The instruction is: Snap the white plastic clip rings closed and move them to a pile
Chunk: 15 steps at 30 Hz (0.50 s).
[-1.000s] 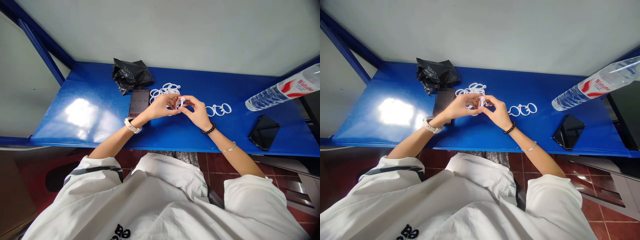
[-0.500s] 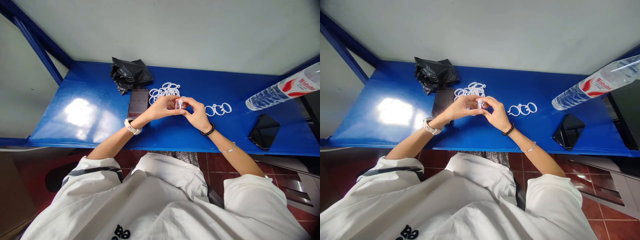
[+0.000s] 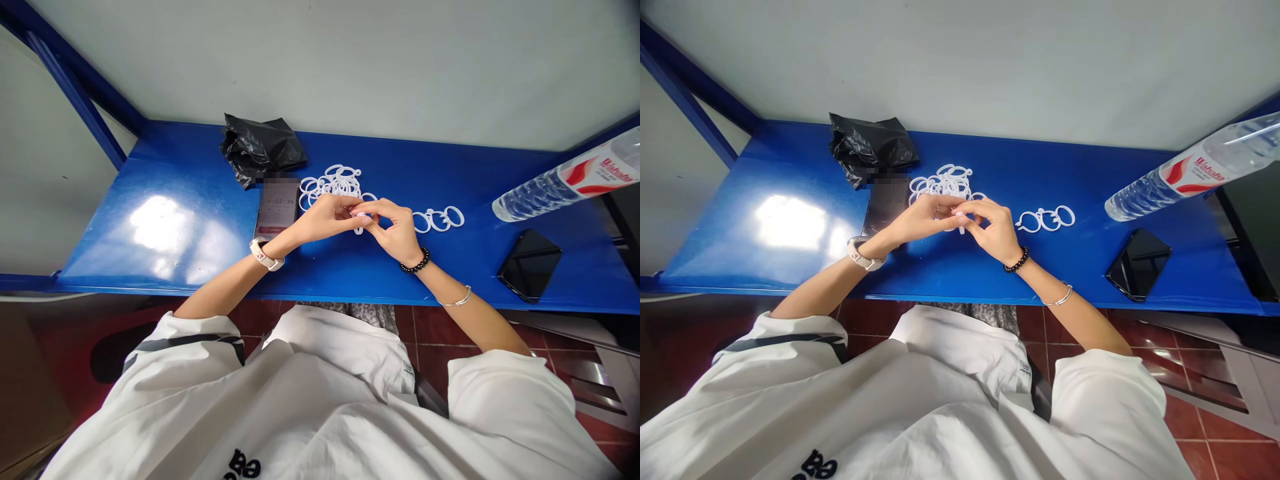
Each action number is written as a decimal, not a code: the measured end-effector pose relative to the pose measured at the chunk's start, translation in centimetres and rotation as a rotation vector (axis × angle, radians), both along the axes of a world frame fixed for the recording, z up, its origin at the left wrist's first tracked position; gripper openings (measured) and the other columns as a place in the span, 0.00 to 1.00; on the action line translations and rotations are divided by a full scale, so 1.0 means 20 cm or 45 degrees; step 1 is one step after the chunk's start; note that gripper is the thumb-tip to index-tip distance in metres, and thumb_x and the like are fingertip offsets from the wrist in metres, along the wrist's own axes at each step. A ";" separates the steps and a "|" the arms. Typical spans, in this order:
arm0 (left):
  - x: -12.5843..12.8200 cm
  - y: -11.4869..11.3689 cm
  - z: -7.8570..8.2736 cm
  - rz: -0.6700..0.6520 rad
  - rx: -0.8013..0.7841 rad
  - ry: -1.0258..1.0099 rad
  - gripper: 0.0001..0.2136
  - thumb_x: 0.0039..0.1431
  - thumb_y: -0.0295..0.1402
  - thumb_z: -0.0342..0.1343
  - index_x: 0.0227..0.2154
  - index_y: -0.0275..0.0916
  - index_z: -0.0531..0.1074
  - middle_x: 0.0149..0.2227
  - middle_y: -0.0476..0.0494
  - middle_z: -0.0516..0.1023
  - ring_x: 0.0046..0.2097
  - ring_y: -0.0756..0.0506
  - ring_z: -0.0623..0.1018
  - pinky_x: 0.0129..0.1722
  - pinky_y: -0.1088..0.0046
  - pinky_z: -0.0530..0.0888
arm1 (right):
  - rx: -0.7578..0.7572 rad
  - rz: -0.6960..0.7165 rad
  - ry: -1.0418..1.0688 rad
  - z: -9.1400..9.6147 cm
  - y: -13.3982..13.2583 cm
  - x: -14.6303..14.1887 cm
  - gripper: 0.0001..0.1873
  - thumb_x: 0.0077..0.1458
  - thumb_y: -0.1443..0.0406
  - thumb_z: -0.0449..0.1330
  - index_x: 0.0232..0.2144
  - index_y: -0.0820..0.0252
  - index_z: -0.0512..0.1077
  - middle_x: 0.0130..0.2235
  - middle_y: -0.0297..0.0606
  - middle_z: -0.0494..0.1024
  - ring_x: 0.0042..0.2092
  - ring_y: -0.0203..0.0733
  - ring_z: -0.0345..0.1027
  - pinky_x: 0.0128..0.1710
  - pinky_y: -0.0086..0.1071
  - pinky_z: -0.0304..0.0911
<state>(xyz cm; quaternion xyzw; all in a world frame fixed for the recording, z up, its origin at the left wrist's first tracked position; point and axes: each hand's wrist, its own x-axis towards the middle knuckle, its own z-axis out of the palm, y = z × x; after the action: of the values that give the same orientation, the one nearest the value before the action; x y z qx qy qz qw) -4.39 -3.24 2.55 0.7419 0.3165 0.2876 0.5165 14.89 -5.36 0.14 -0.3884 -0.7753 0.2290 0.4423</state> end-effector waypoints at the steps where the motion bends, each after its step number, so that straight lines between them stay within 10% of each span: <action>1: 0.00 0.00 0.00 -0.002 0.010 0.006 0.23 0.61 0.53 0.60 0.38 0.34 0.79 0.31 0.44 0.80 0.33 0.49 0.77 0.32 0.76 0.71 | 0.006 0.002 0.007 0.00 0.00 0.00 0.21 0.64 0.46 0.60 0.34 0.53 0.83 0.37 0.39 0.86 0.29 0.40 0.71 0.40 0.40 0.71; 15: 0.03 -0.02 -0.04 0.007 0.267 0.045 0.10 0.56 0.38 0.62 0.33 0.36 0.71 0.31 0.48 0.76 0.33 0.51 0.75 0.34 0.76 0.73 | 0.041 -0.059 0.027 0.03 -0.03 0.00 0.20 0.64 0.48 0.60 0.31 0.52 0.83 0.36 0.38 0.86 0.38 0.48 0.81 0.44 0.44 0.72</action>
<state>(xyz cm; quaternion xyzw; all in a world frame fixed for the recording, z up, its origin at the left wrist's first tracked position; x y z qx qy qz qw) -3.84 -3.64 1.71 0.7960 0.2958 0.3072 0.4296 14.88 -5.94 0.64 -0.3966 -0.7650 0.2102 0.4619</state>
